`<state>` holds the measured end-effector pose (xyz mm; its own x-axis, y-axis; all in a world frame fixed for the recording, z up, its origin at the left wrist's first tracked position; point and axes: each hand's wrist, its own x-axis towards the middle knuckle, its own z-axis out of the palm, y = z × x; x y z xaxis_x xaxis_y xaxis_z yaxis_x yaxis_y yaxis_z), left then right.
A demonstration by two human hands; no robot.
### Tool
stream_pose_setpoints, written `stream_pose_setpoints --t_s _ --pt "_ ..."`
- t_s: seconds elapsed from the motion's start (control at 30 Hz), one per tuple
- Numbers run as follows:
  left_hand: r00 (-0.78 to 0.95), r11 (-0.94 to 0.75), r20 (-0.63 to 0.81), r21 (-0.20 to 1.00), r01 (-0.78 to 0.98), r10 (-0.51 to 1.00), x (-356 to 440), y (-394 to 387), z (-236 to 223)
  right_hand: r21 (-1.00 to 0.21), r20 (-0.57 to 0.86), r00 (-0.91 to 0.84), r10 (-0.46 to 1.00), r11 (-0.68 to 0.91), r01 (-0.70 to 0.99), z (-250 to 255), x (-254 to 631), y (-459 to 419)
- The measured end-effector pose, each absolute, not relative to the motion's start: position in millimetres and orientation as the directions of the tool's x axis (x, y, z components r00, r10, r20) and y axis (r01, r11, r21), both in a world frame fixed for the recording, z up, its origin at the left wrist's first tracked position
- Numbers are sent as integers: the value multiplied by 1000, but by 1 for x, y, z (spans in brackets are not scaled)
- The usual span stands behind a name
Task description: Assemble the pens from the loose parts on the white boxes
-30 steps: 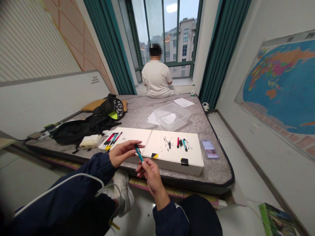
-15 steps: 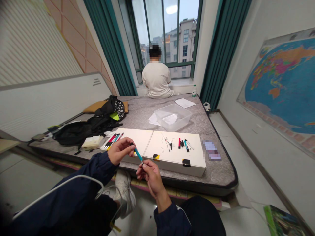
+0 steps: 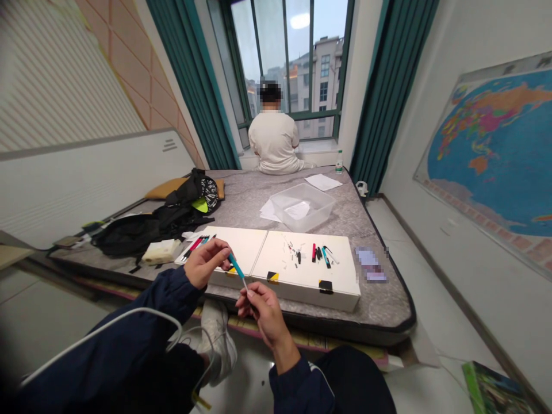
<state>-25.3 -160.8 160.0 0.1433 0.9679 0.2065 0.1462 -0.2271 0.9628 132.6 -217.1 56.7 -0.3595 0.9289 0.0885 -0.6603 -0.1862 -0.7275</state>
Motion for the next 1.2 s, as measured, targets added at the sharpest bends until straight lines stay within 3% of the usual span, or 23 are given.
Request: stream_pose_setpoints --t_s 0.17,0.3,0.43,0.7,0.83,0.97,1.07,1.2 --pt "-13 -168 169 985 21 986 -32 -152 163 -748 45 -305 951 -170 -641 53 133 -213" --pt "-73 -1 -12 984 -177 997 -42 -145 163 -734 1 -235 972 -159 -660 50 134 -209" --pt "-7 162 -168 963 -216 986 -44 -146 164 -719 -37 -169 985 -143 -680 47 134 -204" --pt "332 300 -298 953 46 895 -23 -159 135 -649 -163 -41 986 -138 -748 39 132 -199" --pt "400 103 -211 956 274 892 -18 -162 108 -642 -138 -9 990 -96 -761 39 132 -199" --pt "469 -103 -152 873 476 870 -21 -162 90 -632 -131 -2 991 -85 -770 41 130 -199" --pt "468 -130 -195 808 575 862 -22 -161 82 -611 -125 -6 992 -82 -787 42 127 -199" --pt "516 -101 -232 837 538 825 -21 -162 75 -580 -123 -8 992 -78 -811 40 126 -199"
